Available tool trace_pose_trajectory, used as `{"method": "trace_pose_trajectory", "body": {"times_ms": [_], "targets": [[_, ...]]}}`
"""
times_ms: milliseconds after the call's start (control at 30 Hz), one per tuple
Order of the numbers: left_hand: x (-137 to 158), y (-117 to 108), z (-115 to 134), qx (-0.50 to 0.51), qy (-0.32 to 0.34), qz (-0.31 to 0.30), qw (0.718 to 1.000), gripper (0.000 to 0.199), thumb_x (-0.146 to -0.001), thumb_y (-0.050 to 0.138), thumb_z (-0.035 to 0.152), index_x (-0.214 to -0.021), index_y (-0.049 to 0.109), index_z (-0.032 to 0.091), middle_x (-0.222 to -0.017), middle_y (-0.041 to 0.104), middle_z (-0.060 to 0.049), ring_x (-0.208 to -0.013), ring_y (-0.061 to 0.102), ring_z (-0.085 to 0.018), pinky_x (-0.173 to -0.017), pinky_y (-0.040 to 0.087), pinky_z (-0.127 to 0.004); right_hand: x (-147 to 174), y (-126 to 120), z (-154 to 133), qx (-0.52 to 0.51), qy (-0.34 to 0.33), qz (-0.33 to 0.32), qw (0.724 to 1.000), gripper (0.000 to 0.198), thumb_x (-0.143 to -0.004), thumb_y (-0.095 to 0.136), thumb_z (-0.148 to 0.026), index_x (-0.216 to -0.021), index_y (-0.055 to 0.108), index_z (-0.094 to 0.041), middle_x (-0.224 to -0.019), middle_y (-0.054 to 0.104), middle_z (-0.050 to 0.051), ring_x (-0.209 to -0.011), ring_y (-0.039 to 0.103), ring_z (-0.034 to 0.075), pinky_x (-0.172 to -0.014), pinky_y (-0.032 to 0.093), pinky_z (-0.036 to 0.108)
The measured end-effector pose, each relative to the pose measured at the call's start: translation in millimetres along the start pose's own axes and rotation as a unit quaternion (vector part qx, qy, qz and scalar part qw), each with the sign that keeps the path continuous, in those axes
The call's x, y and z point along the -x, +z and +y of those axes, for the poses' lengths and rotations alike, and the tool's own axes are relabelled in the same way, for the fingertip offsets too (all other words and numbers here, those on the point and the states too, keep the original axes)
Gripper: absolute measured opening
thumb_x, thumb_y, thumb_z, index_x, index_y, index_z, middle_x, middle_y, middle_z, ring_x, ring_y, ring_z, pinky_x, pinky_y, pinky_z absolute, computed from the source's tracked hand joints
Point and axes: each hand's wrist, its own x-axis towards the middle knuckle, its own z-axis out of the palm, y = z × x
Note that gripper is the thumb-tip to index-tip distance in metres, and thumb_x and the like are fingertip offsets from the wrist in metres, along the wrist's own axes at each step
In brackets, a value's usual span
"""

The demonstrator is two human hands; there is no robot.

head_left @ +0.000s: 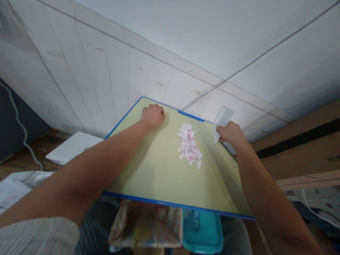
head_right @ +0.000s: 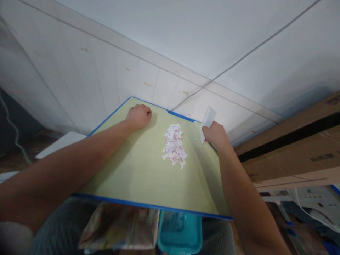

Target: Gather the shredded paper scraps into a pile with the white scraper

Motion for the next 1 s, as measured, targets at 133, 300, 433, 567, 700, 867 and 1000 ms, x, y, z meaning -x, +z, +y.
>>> {"method": "trace_pose_trajectory", "body": {"times_ms": [133,300,433,567,700,867,1000], "targets": [[0,0,0,-0.021,0.006,0.005,1.0,0.043,-0.108,0.051,0.023,-0.131,0.087,0.017,-0.145,0.077,-0.023,-0.143,0.063,-0.045,-0.12,0.049,-0.065,14,15,-2,0.064,-0.035,-0.009,0.997,0.038,-0.104,0.059,-0.022,-0.13,0.083,-0.008,-0.128,0.085,0.032,-0.133,0.08,0.047,-0.11,0.061,0.049],[0,-2,-1,-0.044,-0.001,-0.003,0.999,0.042,-0.109,0.051,0.026,-0.13,0.087,0.019,-0.145,0.077,-0.021,-0.143,0.065,-0.043,-0.121,0.05,-0.061,40,37,-41,0.079,-0.099,-0.025,0.992,0.044,-0.108,0.055,-0.032,-0.14,0.077,-0.011,-0.135,0.084,0.029,-0.131,0.08,0.044,-0.109,0.06,0.046],[0,-3,-4,-0.057,0.002,-0.002,0.998,0.04,-0.107,0.054,0.03,-0.127,0.087,0.021,-0.143,0.078,-0.019,-0.141,0.066,-0.042,-0.121,0.05,-0.06,51,35,-54,0.045,-0.16,-0.024,0.986,0.043,-0.106,0.051,-0.03,-0.132,0.08,-0.011,-0.122,0.088,0.025,-0.118,0.084,0.04,-0.1,0.062,0.041],[0,-2,-6,-0.06,0.004,0.004,0.998,0.04,-0.104,0.055,0.031,-0.125,0.088,0.022,-0.141,0.079,-0.02,-0.139,0.066,-0.043,-0.12,0.049,-0.062,49,25,-29,-0.074,-0.132,-0.029,0.988,0.036,-0.102,0.051,-0.034,-0.095,0.082,-0.017,-0.078,0.083,0.015,-0.081,0.083,0.032,-0.077,0.062,0.036],[-1,0,-6,-0.061,0.002,0.006,0.998,0.039,-0.104,0.055,0.031,-0.124,0.087,0.021,-0.14,0.078,-0.02,-0.14,0.066,-0.043,-0.12,0.049,-0.061,52,20,16,-0.238,-0.082,-0.036,0.967,0.033,-0.092,0.058,-0.041,-0.064,0.065,-0.024,-0.057,0.07,0.009,-0.049,0.067,0.024,-0.054,0.054,0.034],[-2,1,-5,-0.06,0.0,0.007,0.998,0.036,-0.105,0.056,0.031,-0.124,0.086,0.022,-0.14,0.077,-0.019,-0.14,0.065,-0.044,-0.12,0.049,-0.061,82,27,40,-0.27,-0.082,-0.092,0.955,0.024,-0.084,0.064,-0.039,-0.066,0.066,-0.024,-0.054,0.069,0.007,-0.043,0.064,0.023,-0.046,0.051,0.034],[-2,0,-5,-0.064,-0.003,0.004,0.998,0.036,-0.106,0.057,0.031,-0.125,0.085,0.022,-0.14,0.077,-0.02,-0.142,0.065,-0.043,-0.122,0.048,-0.06,102,37,22,-0.255,-0.117,-0.101,0.954,0.03,-0.086,0.06,-0.039,-0.059,0.064,-0.025,-0.051,0.068,0.007,-0.044,0.065,0.021,-0.047,0.05,0.031]]}}
